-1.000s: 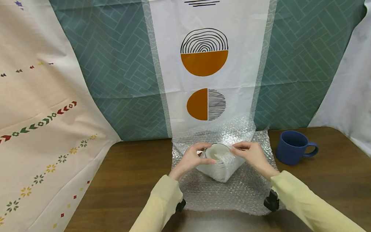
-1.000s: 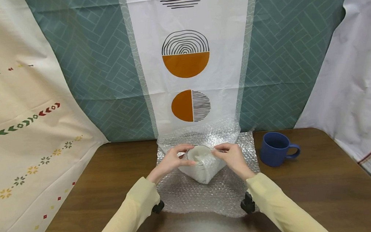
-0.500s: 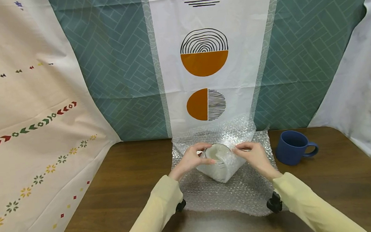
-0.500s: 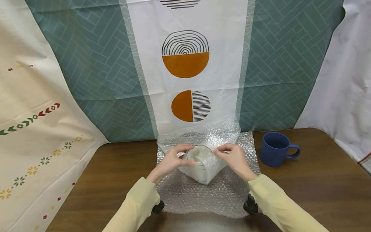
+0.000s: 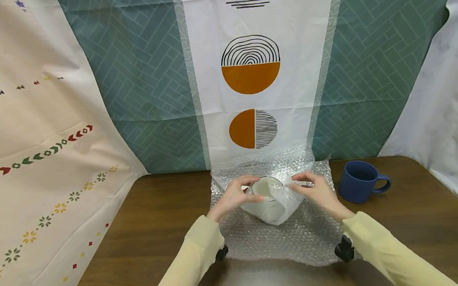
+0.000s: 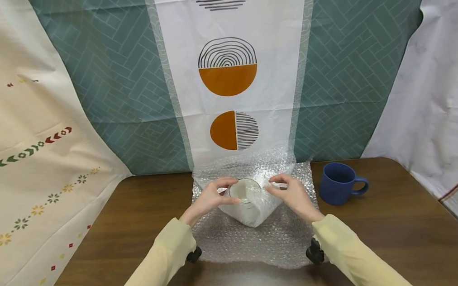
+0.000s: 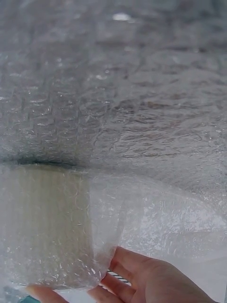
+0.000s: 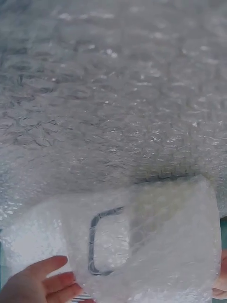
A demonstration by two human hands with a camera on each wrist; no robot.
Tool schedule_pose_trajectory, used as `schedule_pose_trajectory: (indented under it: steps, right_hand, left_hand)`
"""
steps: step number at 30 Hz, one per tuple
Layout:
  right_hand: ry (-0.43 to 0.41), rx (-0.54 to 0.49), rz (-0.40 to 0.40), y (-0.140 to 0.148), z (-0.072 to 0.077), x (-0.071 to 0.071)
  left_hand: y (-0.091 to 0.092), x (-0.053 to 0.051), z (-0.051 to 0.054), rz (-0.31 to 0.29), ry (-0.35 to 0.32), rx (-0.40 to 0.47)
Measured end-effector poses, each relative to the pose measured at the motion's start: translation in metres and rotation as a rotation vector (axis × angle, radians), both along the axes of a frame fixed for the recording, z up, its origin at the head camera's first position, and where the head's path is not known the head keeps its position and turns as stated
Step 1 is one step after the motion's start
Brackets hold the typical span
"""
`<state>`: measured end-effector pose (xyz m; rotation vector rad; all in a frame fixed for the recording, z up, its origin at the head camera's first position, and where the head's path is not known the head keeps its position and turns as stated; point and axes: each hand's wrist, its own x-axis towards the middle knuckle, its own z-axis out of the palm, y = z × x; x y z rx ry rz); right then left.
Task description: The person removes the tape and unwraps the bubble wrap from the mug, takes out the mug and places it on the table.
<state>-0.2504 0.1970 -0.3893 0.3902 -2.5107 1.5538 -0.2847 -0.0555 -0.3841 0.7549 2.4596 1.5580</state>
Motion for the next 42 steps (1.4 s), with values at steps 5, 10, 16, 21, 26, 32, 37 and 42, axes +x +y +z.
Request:
schedule_pose_trajectory:
  steps: [5, 10, 16, 21, 26, 32, 37, 42]
  right_hand:
    - [0.054, 0.014, 0.164, 0.002, 0.000, -0.006]
    - [0.090, 0.042, 0.266, 0.003, 0.002, -0.009]
    - [0.093, 0.032, 0.262, 0.005, 0.006, -0.006]
    - [0.042, 0.030, 0.231, 0.010, 0.010, 0.000]
    - [0.037, 0.030, 0.196, 0.015, 0.012, 0.004]
    - [0.090, 0.011, 0.122, 0.022, 0.012, 0.004]
    - [0.122, 0.066, 0.046, 0.028, 0.013, 0.005]
    - [0.188, 0.133, 0.030, 0.037, 0.012, 0.005]
  left_hand:
    - [0.000, 0.001, 0.000, 0.008, -0.018, -0.004]
    - [0.000, -0.002, -0.003, 0.012, -0.018, -0.013]
    - [0.000, -0.001, -0.003, 0.010, -0.026, -0.011]
    - [0.000, -0.002, -0.003, 0.006, -0.029, -0.008]
    - [0.000, -0.003, -0.003, 0.007, -0.028, -0.002]
    - [0.000, -0.004, -0.004, 0.013, -0.017, -0.008]
    - [0.000, -0.004, -0.004, 0.018, -0.018, -0.011]
    - [0.000, -0.004, -0.005, 0.009, -0.023, -0.006]
